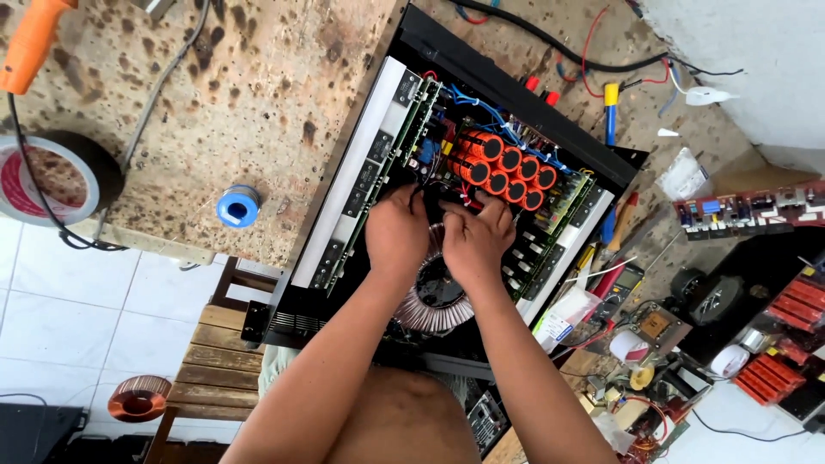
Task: Applying thermal paste to components and routing internal wiring inside a power amplifier.
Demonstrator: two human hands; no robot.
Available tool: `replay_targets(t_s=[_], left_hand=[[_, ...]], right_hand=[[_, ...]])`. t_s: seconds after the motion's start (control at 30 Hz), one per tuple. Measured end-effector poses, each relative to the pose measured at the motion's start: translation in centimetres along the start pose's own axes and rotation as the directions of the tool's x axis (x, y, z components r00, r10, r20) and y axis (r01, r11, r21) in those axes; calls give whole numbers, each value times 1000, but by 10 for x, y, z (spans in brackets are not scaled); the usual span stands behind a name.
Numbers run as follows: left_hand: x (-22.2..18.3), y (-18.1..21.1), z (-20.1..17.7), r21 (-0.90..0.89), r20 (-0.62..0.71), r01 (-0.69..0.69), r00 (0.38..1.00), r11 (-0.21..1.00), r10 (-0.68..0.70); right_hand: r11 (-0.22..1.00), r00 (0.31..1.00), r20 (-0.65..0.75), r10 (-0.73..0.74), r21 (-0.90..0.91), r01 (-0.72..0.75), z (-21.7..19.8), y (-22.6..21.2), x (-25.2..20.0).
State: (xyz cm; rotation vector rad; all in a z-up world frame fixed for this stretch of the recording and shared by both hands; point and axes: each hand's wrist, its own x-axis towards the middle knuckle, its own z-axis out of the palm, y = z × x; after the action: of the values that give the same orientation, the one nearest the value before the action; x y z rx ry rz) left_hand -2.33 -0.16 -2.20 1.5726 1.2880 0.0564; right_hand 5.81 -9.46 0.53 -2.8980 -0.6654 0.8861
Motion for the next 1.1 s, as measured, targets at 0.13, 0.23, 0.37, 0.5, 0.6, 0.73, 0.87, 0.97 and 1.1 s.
replay_targets(t_s=[0.13, 0.23, 0.37, 0.5, 0.6, 0.73, 0.87, 0.97, 1.1], left_hand=[[2, -1, 2, 14, 1, -1, 1000, 1000, 1], [3, 4, -3, 4, 24, 22, 999, 1000, -22], [3, 6, -4, 22, 29, 38, 999, 999, -38], [2, 10, -6, 72, 63, 92, 993, 993, -97], [3, 17, -10, 103, 66, 102, 992, 989, -109], [5, 18, -9, 164, 62, 100, 992, 981, -112], [5, 17, -5, 179, 48, 124, 990, 976, -134], [3, 16, -2, 191, 44, 134, 988, 972, -145], [4, 15, -2, 179, 38, 135, 989, 975, -144]], right_hand=[[999, 999, -35, -11, -35, 10, 10, 13, 3], [937, 868, -358, -343, -200, 287, 7, 11, -14], [887, 856, -254, -450, -11, 462, -2, 8, -25], [862, 867, -44, -496, 96, 498, -15, 25, -7], [908, 899, 184, -398, 217, 358, -23, 29, 8], [913, 886, 296, -358, 308, 266, -37, 24, 10], [903, 885, 323, -336, 377, 206, -37, 24, 9], [886, 880, 318, -352, 416, 204, -36, 28, 9], [890, 859, 348, -375, 395, 228, -39, 25, 15]])
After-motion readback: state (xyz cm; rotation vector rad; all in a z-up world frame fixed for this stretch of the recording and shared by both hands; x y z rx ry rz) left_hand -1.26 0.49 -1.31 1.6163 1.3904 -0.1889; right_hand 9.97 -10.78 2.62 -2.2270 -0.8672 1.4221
